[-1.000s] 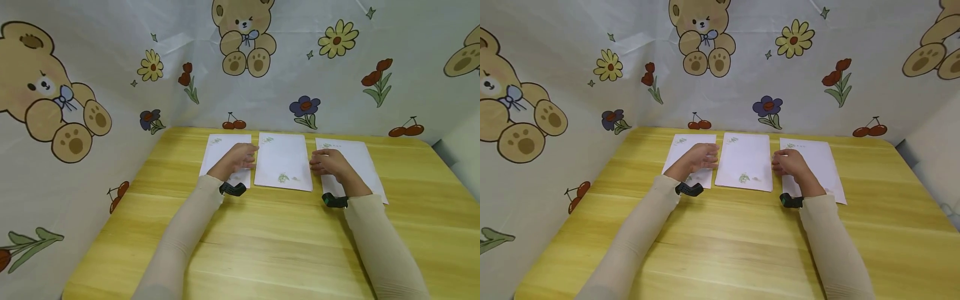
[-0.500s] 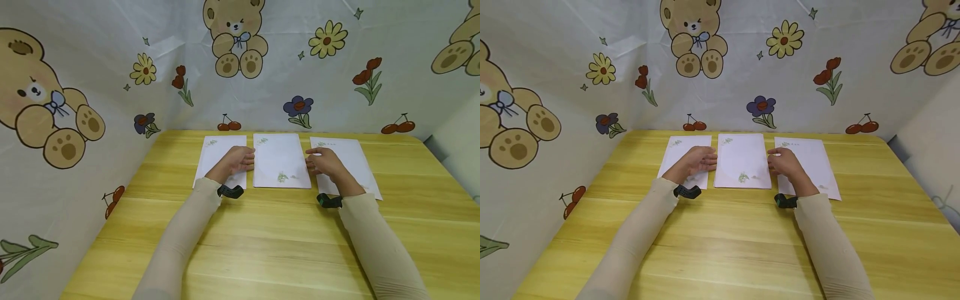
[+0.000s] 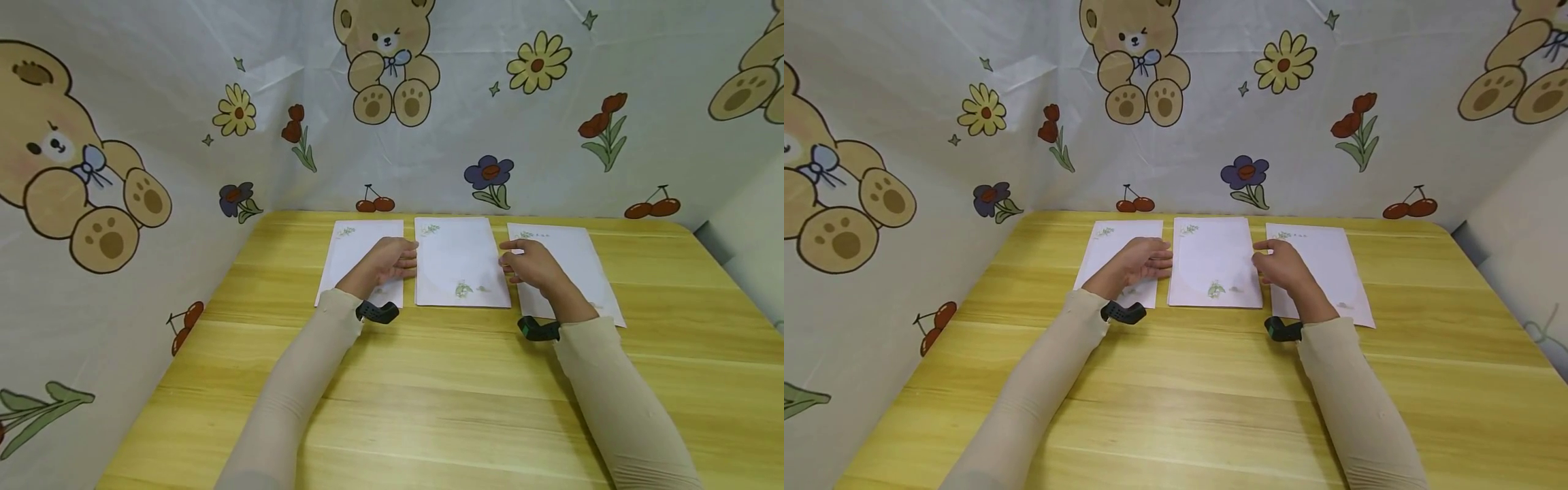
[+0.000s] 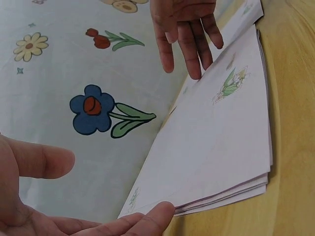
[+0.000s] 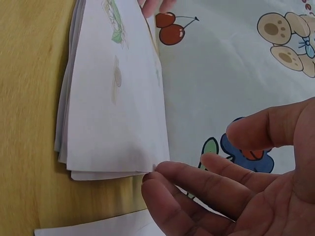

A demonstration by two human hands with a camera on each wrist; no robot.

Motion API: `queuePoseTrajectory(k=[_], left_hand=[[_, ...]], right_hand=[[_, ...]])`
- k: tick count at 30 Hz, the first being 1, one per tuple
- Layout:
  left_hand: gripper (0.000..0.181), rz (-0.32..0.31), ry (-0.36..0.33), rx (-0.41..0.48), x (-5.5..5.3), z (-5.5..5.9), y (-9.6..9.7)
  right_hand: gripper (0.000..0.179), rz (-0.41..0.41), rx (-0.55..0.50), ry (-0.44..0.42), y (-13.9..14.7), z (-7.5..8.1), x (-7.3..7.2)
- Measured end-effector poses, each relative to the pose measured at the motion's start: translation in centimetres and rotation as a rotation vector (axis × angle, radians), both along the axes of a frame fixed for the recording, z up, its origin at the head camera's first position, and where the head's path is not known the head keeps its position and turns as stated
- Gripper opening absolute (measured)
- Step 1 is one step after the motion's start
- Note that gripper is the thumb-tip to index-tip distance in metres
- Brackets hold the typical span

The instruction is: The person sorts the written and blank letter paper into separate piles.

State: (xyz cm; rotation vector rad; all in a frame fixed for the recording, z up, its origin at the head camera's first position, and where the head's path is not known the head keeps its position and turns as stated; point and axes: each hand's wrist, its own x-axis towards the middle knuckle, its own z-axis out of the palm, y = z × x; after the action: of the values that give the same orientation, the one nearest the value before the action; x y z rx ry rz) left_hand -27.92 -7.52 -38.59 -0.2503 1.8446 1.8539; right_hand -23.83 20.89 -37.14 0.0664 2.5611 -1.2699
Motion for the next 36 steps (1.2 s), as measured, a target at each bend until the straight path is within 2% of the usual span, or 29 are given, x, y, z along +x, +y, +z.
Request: queuePoseTrajectory(k=[9,15,23,27,33,36], left_hand=[[0.056,-0.003,-0.015,-0.015,0.0,0.3,0.0],[0.053,-0.001,-0.008,-0.014,0.1,0.3,-0.1],[0.054,-0.007,-0.004,-0.018,0.0,0.2,-0.1],[0.054,-0.007,-0.002,-0.017,0.0,0.1,-0.2],[0.053,0.003,-0.005,-0.005,-0.1,0.1,-0.2],[0.052,0.001,-0.002,-0.009,-0.1,0.0,-0.3]], right_hand=[[0.052,-0.008,0.058,-0.011,-0.3,-0.2,-0.1],[0.050,-0.017,0.050,0.023,-0.4,0.0,0.0],[0.050,-0.015,0.043,0.013,-0.5,0.2,0.1],[0.049,-0.040,0.031,0.038,-0.5,0.1,0.1],[0.048,-0.148,-0.123,0.124,-0.3,-0.7,-0.1],[0.055,-0.215,-0.272,0.070,-0.2,-1.2,-0.3]])
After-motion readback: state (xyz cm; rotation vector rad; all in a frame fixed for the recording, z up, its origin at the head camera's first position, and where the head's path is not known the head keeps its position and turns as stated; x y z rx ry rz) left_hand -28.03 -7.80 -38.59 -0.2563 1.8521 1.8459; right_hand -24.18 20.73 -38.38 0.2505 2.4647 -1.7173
